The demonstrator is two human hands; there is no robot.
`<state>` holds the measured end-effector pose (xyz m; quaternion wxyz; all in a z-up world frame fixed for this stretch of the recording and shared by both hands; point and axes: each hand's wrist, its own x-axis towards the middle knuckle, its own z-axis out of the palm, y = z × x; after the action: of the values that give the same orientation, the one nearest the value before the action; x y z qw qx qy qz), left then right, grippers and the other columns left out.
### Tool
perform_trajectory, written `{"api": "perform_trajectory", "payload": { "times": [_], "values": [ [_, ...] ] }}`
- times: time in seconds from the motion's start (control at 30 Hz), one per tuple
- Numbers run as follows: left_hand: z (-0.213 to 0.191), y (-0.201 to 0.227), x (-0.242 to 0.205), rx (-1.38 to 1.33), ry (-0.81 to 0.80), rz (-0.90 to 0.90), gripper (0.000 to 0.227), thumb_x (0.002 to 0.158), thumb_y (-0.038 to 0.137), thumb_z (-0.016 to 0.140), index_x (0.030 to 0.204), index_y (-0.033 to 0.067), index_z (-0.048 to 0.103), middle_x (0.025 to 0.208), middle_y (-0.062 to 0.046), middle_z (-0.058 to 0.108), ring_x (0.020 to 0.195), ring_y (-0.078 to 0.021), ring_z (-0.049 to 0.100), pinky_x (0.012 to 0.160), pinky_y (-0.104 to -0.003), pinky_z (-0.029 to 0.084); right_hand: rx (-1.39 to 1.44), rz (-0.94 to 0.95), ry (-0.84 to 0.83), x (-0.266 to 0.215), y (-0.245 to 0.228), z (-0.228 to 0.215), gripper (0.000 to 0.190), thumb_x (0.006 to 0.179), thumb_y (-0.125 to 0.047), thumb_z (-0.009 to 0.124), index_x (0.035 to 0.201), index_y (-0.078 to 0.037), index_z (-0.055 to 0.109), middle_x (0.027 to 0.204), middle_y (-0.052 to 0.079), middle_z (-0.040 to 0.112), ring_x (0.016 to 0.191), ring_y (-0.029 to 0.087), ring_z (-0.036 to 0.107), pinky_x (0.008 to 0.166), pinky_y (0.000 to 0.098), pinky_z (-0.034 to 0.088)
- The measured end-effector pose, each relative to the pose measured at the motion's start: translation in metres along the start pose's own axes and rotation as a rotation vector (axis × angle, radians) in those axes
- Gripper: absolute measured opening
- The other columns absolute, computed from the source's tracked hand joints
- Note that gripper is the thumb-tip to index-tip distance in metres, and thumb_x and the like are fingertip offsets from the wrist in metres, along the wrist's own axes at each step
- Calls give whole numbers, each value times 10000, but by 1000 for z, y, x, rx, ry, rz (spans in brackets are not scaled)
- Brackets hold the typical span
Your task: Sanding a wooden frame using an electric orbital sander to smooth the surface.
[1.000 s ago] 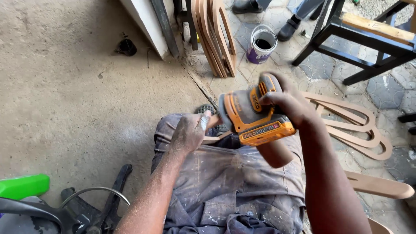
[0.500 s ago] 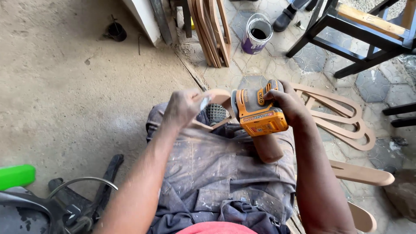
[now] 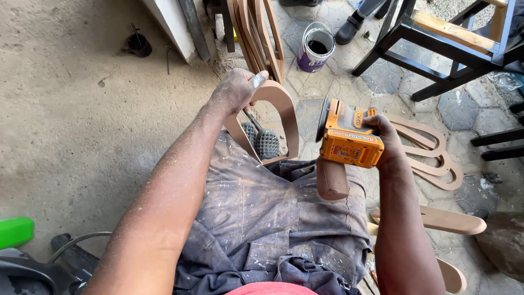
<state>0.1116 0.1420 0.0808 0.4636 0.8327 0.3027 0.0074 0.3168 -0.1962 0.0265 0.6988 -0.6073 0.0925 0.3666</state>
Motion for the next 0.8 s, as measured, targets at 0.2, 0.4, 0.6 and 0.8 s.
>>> {"api": "perform_trajectory", "payload": {
  "times": [0.2, 0.4, 0.6, 0.8],
  "values": [
    [6, 3, -7, -12, -67, 110, 590, 1014, 547, 505, 586, 174, 665, 405, -37, 540, 452, -216, 591, 656, -319, 507, -10, 2, -81, 34, 30, 9, 389, 775, -76, 713, 1153, -77, 621, 994, 124, 643, 858, 249, 702, 820, 368, 614],
    [13, -10, -7, -30, -80, 204, 528, 1030, 420, 540, 631, 106, 684, 474, -124, 578, 519, -274, 607, 655, -373, 492, -260, -80, -176, 35, 12, 40, 613, 781, -114, 682, 1374, -105, 528, 1159, 126, 601, 1016, 251, 674, 877, 390, 613],
    [5, 12, -29, 56, -104, 219, 513, 1033, 388, 489, 718, 49, 711, 603, -210, 628, 675, -369, 665, 699, -464, 500, -396, -116, -187, 44, -18, 52, 702, 744, -107, 670, 1427, -201, 538, 1151, 150, 607, 988, 279, 674, 849, 386, 630],
    [4, -4, -31, 61, -93, 154, 548, 1017, 455, 453, 672, 105, 694, 574, -120, 653, 673, -317, 684, 719, -439, 527, -359, -28, -164, 68, 34, 27, 770, 746, -146, 692, 1489, -153, 492, 1224, 175, 575, 1029, 309, 640, 873, 466, 586]
  ]
}}
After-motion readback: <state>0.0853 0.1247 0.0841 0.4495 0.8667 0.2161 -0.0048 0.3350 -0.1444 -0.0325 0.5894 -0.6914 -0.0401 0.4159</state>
